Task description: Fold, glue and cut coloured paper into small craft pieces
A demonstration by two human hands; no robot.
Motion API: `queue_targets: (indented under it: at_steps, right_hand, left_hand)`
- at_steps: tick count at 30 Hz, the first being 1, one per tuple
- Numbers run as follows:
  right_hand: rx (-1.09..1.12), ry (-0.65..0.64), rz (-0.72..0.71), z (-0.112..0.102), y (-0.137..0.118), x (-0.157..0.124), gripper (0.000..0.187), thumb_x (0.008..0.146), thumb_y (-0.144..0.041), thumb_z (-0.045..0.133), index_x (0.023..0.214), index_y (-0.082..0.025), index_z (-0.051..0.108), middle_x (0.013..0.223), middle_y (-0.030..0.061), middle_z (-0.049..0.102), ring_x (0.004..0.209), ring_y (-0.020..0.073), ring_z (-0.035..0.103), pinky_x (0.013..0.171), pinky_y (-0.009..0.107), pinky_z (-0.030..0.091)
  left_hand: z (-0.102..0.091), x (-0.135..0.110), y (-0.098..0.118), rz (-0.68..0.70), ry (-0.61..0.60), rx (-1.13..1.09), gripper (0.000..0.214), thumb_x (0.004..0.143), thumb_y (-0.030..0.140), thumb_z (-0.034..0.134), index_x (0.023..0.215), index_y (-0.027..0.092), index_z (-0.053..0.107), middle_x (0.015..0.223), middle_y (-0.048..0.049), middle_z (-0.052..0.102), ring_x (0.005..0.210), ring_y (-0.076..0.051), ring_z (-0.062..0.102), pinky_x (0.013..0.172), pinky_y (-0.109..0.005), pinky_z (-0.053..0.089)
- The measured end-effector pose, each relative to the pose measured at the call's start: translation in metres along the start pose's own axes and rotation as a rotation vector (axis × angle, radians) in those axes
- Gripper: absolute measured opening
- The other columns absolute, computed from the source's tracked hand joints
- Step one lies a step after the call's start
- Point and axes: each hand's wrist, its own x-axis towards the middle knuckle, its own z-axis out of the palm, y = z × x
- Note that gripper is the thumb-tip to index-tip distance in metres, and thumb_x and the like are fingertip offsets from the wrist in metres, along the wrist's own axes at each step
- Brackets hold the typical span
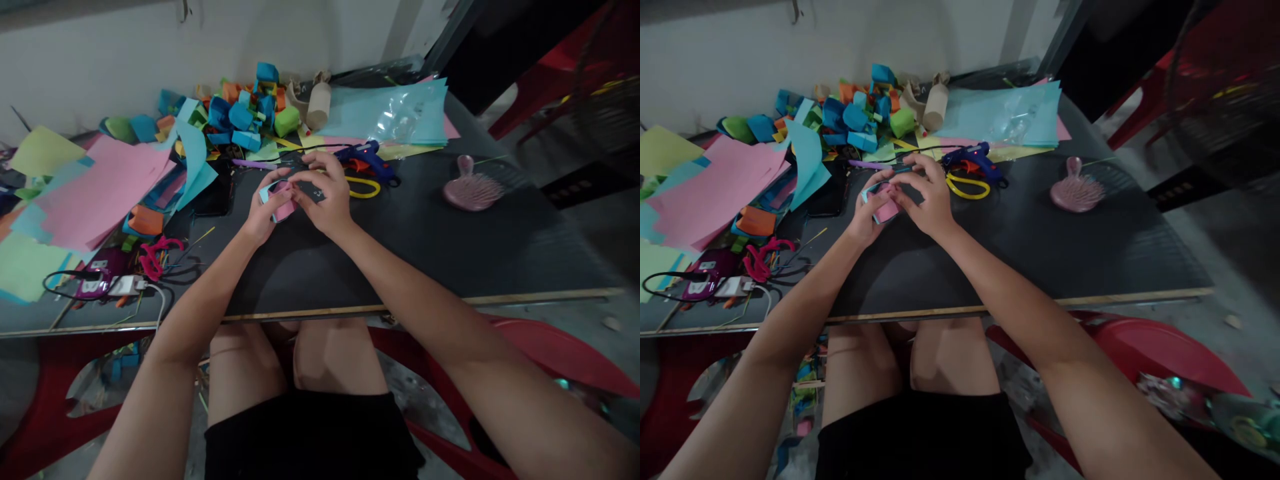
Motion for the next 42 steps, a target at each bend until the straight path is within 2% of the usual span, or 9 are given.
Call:
queue_targets:
  at_steps: [7,10,13,16,19,25,32,39,42]
  right_hand:
    - [0.036,-0.01,0.066,0.002,0.001,-0.002,0.043,0.087,-0.065,0.057,0.09,-0.026,0.073,0.128,0.0111,0.06,0.122,0.0321,0.057,0.1,0.056,0.05]
    - [0.044,-0.044,0.077,0.003,-0.001,-0.004,0.041,0.089,-0.063,0.055,0.092,-0.027,0.073,0.132,0.0106,0.059,0.124,0.0327,0.055,0.102,0.058,0.048]
    - [0.043,-0.082,0.054,0.002,-0.005,-0.005,0.041,0.09,-0.062,0.053,0.099,-0.028,0.075,0.134,0.0098,0.058,0.126,0.0332,0.054,0.103,0.059,0.047]
    - [0.019,-0.138,0.004,0.001,-0.008,-0.004,0.048,0.087,-0.067,0.055,0.108,-0.029,0.074,0.137,0.0095,0.057,0.128,0.035,0.053,0.104,0.06,0.046]
    - [-0.005,-0.192,-0.048,0.001,-0.01,-0.003,0.053,0.085,-0.071,0.055,0.114,-0.031,0.073,0.141,0.0085,0.056,0.13,0.0354,0.052,0.107,0.059,0.044]
    - [0.015,-0.244,-0.103,0.004,-0.011,-0.003,0.054,0.086,-0.071,0.051,0.119,-0.034,0.072,0.142,0.0064,0.056,0.131,0.0336,0.052,0.109,0.06,0.042]
    - [0.064,-0.302,-0.15,0.001,-0.008,0.001,0.042,0.093,-0.061,0.048,0.114,-0.035,0.074,0.148,0.0026,0.053,0.137,0.0308,0.048,0.113,0.06,0.038]
    - [0.036,-0.429,-0.178,0.001,-0.008,0.001,0.045,0.098,-0.057,0.041,0.123,-0.035,0.07,0.159,-0.0002,0.039,0.145,0.0305,0.035,0.118,0.06,0.029]
    - [0.014,-0.42,-0.185,-0.002,-0.008,0.001,0.046,0.097,-0.059,0.042,0.128,-0.035,0.067,0.16,-0.0007,0.037,0.145,0.0314,0.035,0.118,0.06,0.029]
  left_hand:
    - [-0.002,-0.002,0.005,0.014,-0.166,0.116,0.039,0.06,0.021,0.086,0.094,0.02,0.067,0.083,0.0019,0.067,0.076,-0.012,0.066,0.076,-0.024,0.053]
    - [-0.001,0.0,0.005,-0.045,-0.129,0.099,0.026,0.067,0.021,0.081,0.089,0.019,0.066,0.079,0.0023,0.067,0.073,-0.011,0.065,0.073,-0.021,0.053]
    - [0.001,0.003,0.003,-0.151,-0.055,0.009,0.015,0.083,0.033,0.07,0.088,0.019,0.068,0.079,-0.0006,0.069,0.078,-0.013,0.069,0.074,-0.022,0.054]
    - [-0.001,0.007,0.002,-0.305,-0.074,-0.056,0.033,0.091,0.051,0.058,0.095,0.021,0.07,0.08,-0.0039,0.071,0.08,-0.017,0.071,0.074,-0.027,0.058]
    - [-0.002,0.008,0.003,-0.364,-0.077,-0.09,0.051,0.09,0.066,0.049,0.102,0.022,0.071,0.079,-0.0053,0.072,0.078,-0.02,0.071,0.071,-0.03,0.059]
    - [0.004,0.005,0.009,-0.343,0.03,-0.104,0.067,0.09,0.075,0.035,0.103,0.02,0.072,0.081,-0.0088,0.072,0.08,-0.023,0.071,0.074,-0.038,0.062]
    - [-0.004,0.009,0.007,-0.374,-0.075,-0.124,0.062,0.092,0.07,0.039,0.113,0.021,0.07,0.078,-0.0064,0.072,0.082,-0.022,0.074,0.07,-0.032,0.062]
    - [-0.006,0.006,0.007,-0.288,-0.068,-0.022,0.059,0.091,0.069,0.04,0.111,0.021,0.069,0.086,-0.007,0.073,0.088,-0.024,0.073,0.07,-0.033,0.061]
    - [-0.01,0.01,0.008,-0.231,-0.03,-0.049,0.052,0.092,0.062,0.043,0.104,0.018,0.068,0.084,-0.0065,0.072,0.085,-0.022,0.072,0.07,-0.031,0.06]
